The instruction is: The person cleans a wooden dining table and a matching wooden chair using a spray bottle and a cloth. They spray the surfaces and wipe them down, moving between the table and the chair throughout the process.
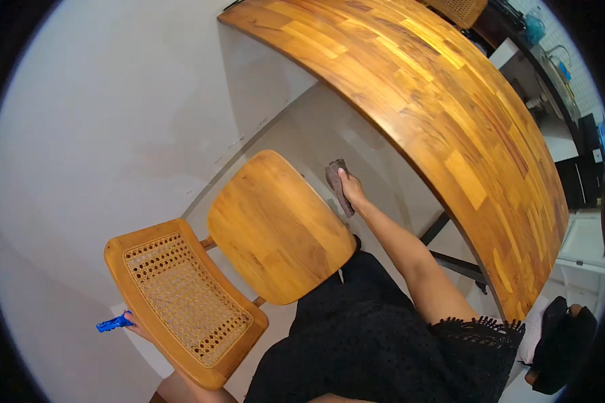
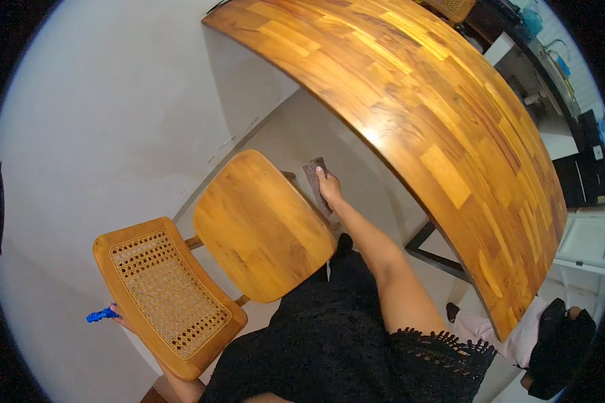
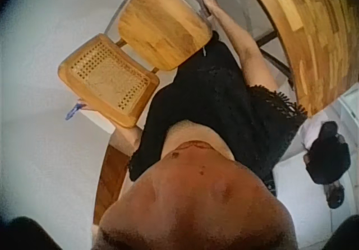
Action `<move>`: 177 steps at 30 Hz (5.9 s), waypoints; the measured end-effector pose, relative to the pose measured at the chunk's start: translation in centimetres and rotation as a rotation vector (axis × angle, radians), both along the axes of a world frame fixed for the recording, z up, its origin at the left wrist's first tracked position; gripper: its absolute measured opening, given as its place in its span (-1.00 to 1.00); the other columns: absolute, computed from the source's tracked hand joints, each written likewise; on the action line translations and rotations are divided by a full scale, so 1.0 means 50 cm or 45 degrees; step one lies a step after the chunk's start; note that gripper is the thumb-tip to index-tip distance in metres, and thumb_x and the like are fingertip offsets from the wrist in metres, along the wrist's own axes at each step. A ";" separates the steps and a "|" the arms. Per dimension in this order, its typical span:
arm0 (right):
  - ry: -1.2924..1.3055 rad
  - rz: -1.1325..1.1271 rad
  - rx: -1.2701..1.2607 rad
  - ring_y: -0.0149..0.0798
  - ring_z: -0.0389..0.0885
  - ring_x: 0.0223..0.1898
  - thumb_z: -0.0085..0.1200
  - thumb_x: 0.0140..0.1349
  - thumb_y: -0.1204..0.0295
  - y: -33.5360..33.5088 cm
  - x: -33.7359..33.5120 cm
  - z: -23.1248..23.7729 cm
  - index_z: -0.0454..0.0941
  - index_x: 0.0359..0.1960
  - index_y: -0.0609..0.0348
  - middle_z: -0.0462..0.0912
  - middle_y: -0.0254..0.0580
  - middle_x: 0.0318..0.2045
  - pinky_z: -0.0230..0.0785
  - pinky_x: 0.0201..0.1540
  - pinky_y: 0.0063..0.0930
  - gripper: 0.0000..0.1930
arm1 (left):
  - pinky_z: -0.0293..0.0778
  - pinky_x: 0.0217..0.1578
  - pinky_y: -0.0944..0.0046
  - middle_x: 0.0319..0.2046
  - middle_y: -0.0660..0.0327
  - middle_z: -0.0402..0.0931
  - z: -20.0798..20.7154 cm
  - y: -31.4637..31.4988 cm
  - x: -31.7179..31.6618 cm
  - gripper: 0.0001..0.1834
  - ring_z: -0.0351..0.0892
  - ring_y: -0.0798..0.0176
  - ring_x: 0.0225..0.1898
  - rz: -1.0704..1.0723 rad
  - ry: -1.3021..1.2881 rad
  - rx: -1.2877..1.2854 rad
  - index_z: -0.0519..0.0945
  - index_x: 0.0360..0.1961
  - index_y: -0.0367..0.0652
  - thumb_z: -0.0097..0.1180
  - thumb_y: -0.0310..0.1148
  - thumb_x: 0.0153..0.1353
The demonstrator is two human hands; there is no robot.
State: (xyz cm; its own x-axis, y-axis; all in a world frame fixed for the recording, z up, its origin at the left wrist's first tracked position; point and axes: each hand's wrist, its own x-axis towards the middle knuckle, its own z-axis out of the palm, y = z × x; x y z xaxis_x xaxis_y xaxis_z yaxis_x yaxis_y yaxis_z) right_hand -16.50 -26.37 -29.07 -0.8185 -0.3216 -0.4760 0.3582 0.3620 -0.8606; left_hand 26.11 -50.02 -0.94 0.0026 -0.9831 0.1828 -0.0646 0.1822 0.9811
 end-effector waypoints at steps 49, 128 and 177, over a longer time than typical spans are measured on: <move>0.244 0.376 0.704 0.02 0.41 0.08 -0.36 0.19 -0.25 -0.054 0.045 0.126 0.44 0.02 0.17 0.48 0.01 0.02 0.15 0.15 -0.14 -0.27 | 0.47 -0.14 0.25 -0.16 0.17 0.35 0.065 -0.016 0.059 -0.51 0.42 0.26 -0.14 0.248 -0.149 -0.197 0.25 -0.03 -0.12 -0.11 0.06 0.26; 1.239 0.862 0.847 -0.15 -0.13 0.38 -0.02 0.15 0.19 0.104 0.280 0.162 0.34 0.17 -0.24 0.04 -0.31 0.34 -0.14 0.25 0.17 -0.52 | 0.21 0.06 0.30 -0.16 0.20 0.36 0.167 0.038 -0.036 -0.68 0.33 0.31 -0.07 0.036 -0.619 -0.392 0.34 0.01 -0.22 -0.08 -0.25 0.33; 0.158 0.648 -0.457 0.11 0.44 0.02 -0.26 0.19 -0.13 -0.631 0.408 0.357 0.50 -0.04 0.19 0.55 0.15 -0.12 0.19 0.09 -0.17 -0.37 | 0.20 0.06 0.27 -0.11 0.14 0.39 0.183 0.167 0.032 -0.76 0.34 0.27 -0.03 -0.015 -0.348 -0.321 0.33 -0.06 -0.20 -0.06 -0.35 0.30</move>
State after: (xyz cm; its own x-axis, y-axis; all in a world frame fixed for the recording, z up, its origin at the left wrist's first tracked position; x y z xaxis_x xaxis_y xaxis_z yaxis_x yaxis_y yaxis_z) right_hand 3.92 -57.94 -11.23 -0.5632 -0.8070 -0.1777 0.1067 0.1422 -0.9841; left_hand 27.69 -41.66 8.21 -0.0906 -0.9068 0.4117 -0.3143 0.4184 0.8522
